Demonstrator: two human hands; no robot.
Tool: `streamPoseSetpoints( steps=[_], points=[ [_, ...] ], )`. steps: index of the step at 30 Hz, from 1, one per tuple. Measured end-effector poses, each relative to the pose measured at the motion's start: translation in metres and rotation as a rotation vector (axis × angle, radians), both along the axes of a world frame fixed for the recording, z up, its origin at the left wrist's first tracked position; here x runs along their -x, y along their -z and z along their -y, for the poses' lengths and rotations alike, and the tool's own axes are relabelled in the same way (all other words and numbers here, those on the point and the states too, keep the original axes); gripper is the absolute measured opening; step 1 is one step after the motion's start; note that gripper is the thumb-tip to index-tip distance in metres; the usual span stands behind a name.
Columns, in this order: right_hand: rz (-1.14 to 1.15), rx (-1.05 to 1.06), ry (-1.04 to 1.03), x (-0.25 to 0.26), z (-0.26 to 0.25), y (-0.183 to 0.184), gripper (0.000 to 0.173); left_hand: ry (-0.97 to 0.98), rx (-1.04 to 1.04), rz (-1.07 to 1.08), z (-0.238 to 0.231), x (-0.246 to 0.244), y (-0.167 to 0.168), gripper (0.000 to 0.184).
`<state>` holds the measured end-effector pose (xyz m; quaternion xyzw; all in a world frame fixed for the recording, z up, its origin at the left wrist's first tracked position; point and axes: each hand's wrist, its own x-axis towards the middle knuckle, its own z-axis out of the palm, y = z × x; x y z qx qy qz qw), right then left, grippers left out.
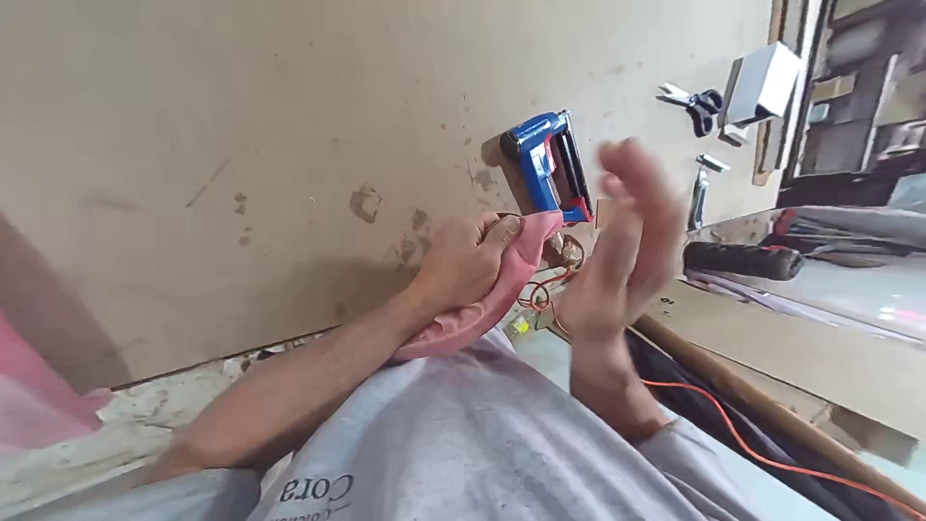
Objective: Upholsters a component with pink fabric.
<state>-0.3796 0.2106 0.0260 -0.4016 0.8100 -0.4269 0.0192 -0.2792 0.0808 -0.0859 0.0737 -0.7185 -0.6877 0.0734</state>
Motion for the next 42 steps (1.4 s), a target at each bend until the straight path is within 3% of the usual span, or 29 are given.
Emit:
streamPoseSetpoints(
  steps=[2, 4, 6, 9, 11, 12, 15, 18, 21, 25, 30, 35, 38, 42],
  points=[
    [-0.059, -0.548, 0.275, 0.057, -0.034, 0.032, 0.056, 0.064, -0.032, 0.353, -0.002, 0.011, -0.049, 0.024],
    [0.058, -0.933, 0.355, 0.095, -0.053, 0.085, 0.087, 0.149, 0.021, 0.437, -0.013, 0.013, -0.059, 0.026],
    [0.078, -1.05, 0.336, 0.114, -0.056, 0.125, 0.103, 0.132, 0.035, 0.412, -0.029, 0.016, -0.049, 0.039],
    [0.056, -1.06, 0.239, 0.121, -0.04, 0.133, 0.095, 0.125, 0.086, 0.445, -0.04, 0.015, -0.046, 0.044],
    [0.11, -1.14, 0.23, 0.135, -0.034, 0.117, 0.086, 0.131, 0.145, 0.447, -0.043, 0.013, -0.049, 0.044],
    [0.156, -1.169, 0.234, 0.144, -0.036, 0.099, 0.074, 0.134, 0.164, 0.443, -0.045, 0.013, -0.05, 0.044],
    [0.408, -1.054, 0.155, 0.159, -0.044, 0.0, 0.026, 0.158, 0.147, 0.471, -0.042, 0.012, -0.052, 0.043],
    [0.838, -0.895, 0.071, 0.141, -0.06, -0.106, 0.022, 0.203, 0.084, 0.508, -0.039, 0.015, -0.052, 0.041],
    [1.011, -0.982, -0.007, 0.112, -0.057, -0.166, 0.023, 0.258, 0.084, 0.546, -0.041, 0.018, -0.051, 0.038],
    [0.915, -1.251, -0.331, 0.089, -0.029, -0.164, 0.014, 0.256, 0.078, 0.535, -0.046, 0.015, -0.047, 0.032],
    [0.783, -1.495, -0.429, 0.078, -0.007, -0.141, 0.012, 0.234, 0.057, 0.508, -0.048, 0.011, -0.043, 0.026],
    [0.699, -1.542, -0.493, 0.072, -0.004, -0.143, 0.015, 0.232, 0.084, 0.481, -0.049, 0.011, -0.04, 0.029],
    [0.76, -1.497, -0.549, 0.066, -0.002, -0.137, 0.013, 0.233, 0.114, 0.464, -0.048, 0.01, -0.041, 0.024],
    [0.844, -1.482, -0.434, 0.064, -0.002, -0.137, 0.009, 0.224, 0.114, 0.461, -0.046, 0.01, -0.041, 0.023]
  ],
)
